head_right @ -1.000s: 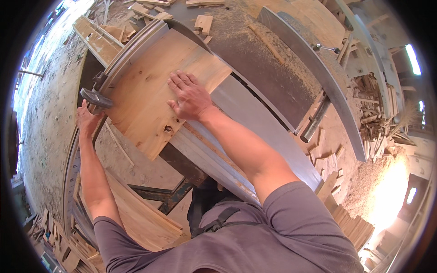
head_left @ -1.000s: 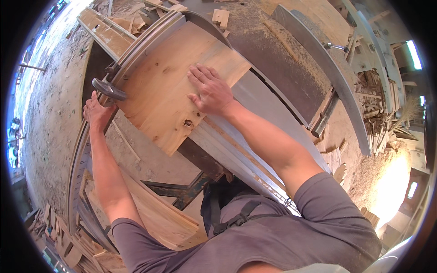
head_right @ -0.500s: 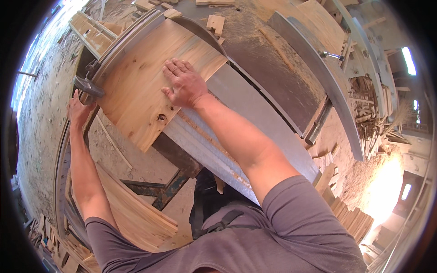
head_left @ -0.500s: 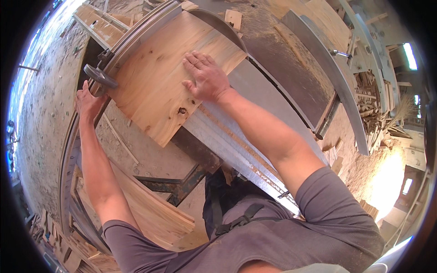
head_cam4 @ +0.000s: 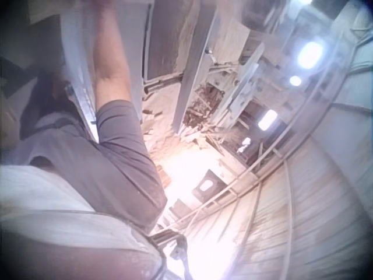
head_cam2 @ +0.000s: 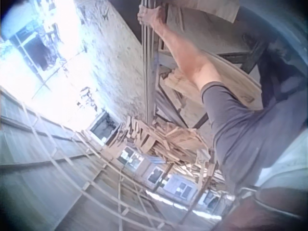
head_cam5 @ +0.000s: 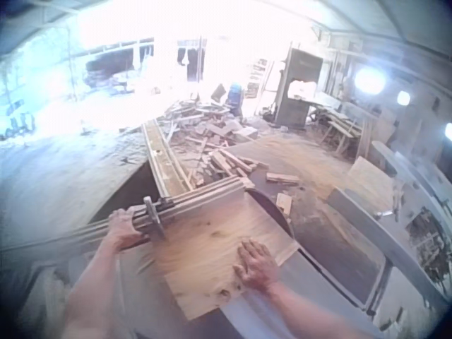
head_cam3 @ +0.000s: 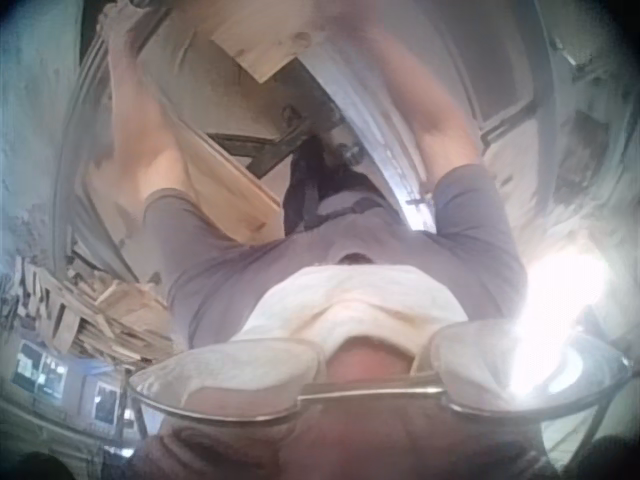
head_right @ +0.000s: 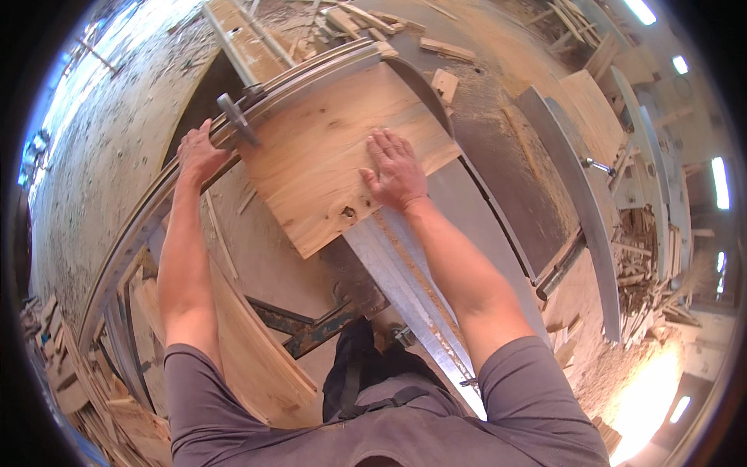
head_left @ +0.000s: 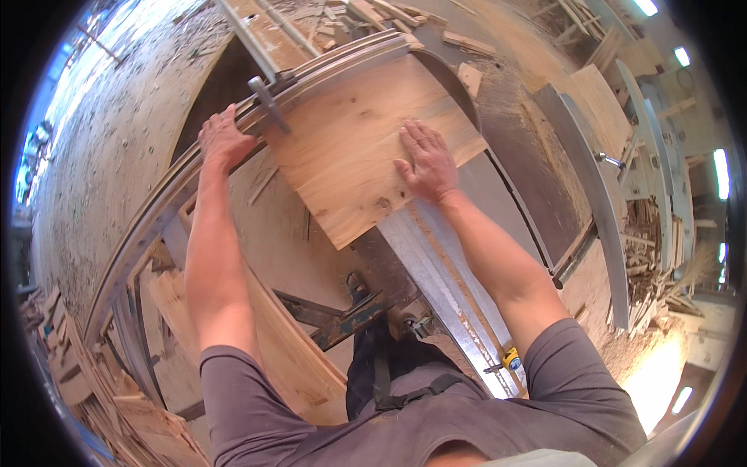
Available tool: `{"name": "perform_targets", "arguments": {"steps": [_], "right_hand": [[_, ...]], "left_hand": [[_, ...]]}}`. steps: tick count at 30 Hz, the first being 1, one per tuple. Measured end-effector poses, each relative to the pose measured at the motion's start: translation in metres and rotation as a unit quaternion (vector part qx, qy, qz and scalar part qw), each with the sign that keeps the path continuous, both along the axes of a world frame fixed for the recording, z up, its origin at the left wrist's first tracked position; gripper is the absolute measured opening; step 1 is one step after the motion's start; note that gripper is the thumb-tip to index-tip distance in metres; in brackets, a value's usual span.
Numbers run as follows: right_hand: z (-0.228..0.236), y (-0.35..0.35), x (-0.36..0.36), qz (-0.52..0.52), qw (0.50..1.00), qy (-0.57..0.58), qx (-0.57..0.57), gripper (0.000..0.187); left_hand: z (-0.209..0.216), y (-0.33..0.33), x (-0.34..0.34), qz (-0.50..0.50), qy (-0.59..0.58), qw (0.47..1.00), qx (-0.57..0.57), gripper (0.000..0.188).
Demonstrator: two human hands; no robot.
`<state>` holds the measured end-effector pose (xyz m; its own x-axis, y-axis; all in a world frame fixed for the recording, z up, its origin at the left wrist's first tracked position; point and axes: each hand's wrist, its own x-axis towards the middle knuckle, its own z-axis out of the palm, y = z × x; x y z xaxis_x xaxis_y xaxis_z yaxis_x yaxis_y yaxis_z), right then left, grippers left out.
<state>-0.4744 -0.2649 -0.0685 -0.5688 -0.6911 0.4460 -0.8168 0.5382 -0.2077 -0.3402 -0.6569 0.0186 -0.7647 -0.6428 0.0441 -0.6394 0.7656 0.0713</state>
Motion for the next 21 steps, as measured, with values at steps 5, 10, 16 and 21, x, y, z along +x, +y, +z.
{"name": "perform_targets", "arguments": {"steps": [5,10,16,21], "right_hand": [[-0.008,-0.003,-0.002,0.016,1.0,0.002,-0.002,0.063],[-0.021,0.001,-0.006,0.018,1.0,-0.013,0.013,0.064],[-0.03,0.002,-0.009,0.013,0.999,-0.03,0.028,0.059],[-0.021,0.029,0.056,-0.077,0.974,-0.198,-0.08,0.059]], "left_hand": [[-0.006,-0.008,0.003,-0.011,-0.001,1.0,0.018,0.089],[-0.041,-0.018,-0.004,-0.036,0.009,0.999,-0.035,0.093],[-0.101,0.064,0.035,-0.037,0.285,0.957,-0.039,0.093],[-0.123,0.206,0.082,0.151,0.374,0.791,0.461,0.06]]}}
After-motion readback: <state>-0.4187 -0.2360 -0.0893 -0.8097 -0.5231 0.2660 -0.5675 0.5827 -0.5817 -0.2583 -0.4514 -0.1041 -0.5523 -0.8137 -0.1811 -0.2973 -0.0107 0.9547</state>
